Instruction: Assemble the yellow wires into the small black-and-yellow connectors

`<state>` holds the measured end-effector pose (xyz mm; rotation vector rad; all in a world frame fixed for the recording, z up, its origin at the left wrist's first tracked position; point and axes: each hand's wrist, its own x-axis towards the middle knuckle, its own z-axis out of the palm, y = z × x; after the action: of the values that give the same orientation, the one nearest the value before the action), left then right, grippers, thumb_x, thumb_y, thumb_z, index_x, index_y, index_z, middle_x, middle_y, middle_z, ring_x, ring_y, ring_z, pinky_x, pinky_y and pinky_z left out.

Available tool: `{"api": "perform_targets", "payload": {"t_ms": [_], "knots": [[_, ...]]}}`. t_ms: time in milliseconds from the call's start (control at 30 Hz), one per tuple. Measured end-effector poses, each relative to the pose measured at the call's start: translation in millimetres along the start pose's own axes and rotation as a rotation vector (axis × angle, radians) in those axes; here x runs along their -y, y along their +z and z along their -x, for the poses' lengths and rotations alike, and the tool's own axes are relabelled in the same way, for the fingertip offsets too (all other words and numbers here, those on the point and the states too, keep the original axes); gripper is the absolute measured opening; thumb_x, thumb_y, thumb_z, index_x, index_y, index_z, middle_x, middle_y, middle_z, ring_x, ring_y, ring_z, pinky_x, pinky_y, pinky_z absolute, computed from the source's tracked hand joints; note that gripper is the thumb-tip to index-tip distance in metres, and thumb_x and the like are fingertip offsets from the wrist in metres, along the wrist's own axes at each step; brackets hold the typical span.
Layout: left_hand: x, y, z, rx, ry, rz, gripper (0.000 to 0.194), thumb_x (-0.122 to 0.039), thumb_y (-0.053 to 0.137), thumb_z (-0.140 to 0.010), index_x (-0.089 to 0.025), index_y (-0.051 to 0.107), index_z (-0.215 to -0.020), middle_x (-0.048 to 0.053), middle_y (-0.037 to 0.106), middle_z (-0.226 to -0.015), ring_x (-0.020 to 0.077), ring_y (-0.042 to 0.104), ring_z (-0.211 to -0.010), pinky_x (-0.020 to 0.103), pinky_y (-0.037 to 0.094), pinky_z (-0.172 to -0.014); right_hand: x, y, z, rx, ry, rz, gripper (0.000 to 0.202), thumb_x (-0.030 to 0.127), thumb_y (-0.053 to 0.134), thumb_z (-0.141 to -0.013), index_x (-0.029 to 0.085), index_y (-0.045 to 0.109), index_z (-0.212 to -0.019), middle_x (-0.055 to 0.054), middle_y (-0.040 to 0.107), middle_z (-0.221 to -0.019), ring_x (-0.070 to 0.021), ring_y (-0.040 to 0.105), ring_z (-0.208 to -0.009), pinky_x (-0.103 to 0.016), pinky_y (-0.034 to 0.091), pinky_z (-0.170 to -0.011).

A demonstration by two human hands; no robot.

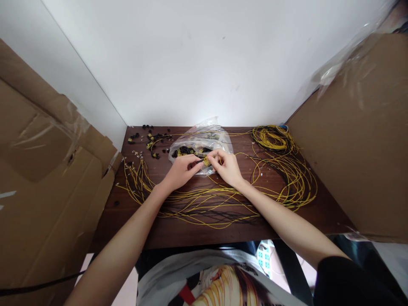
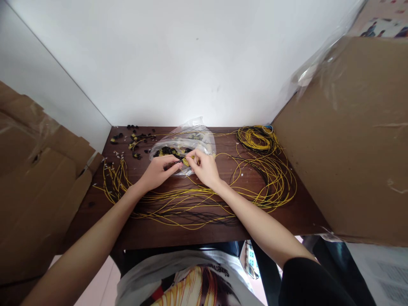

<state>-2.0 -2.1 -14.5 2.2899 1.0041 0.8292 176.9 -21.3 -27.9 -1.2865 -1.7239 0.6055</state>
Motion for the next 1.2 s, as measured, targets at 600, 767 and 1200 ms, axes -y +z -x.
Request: {"api": "perform_targets", "payload": {"t_ms": [600,767,1200], "knots": [[7.4,2.8,1.5,-0.1,-0.106,0.199,0.028,-0.026,0.055,-0.08,-0.016,0.056,-0.106,0.002,0.062,-0.076,0.0145,0.061,-0.072,0.022,0.046,-0.061,0.3,0.2,-0.6,-0.061,0.013,0.012,0.019,0.032,0.052,-0.084,0.017,0.063,-0.08,0.005,0.05,-0.048,-0.0097,0.044,-0.044,-0.022,0.035,-0.052],[4.5,1.6,1.1,-0.083,-0.123,0.215,0.02,-0.026,0.05,-0.083,-0.016,0.055,-0.099,0.003,0.069,-0.075,0.0145,0.063,-0.067,0.023,0.047,-0.06,-1.0,-0.3,-1.6,-0.066,0.0,0.026,0.019,0.032,0.052,-0.084,0.017,0.063,-0.079,0.005,0.05,-0.049,-0.0096,0.044,-0.044,-0.022,0.035,-0.051],[6.0,3.5,0.5,-0.15,-0.117,0.226,0.025,-0.029,0.058,-0.079,-0.013,0.065,-0.098,0.006,0.069,-0.08,0.0164,0.064,-0.073,0.026,0.051,-0.065,-4.4,1.3,2.0,0.042,-0.045,0.1,0.021,0.035,0.053,-0.086,0.019,0.066,-0.085,0.004,0.055,-0.052,-0.0101,0.047,-0.048,-0.022,0.036,-0.055]]}}
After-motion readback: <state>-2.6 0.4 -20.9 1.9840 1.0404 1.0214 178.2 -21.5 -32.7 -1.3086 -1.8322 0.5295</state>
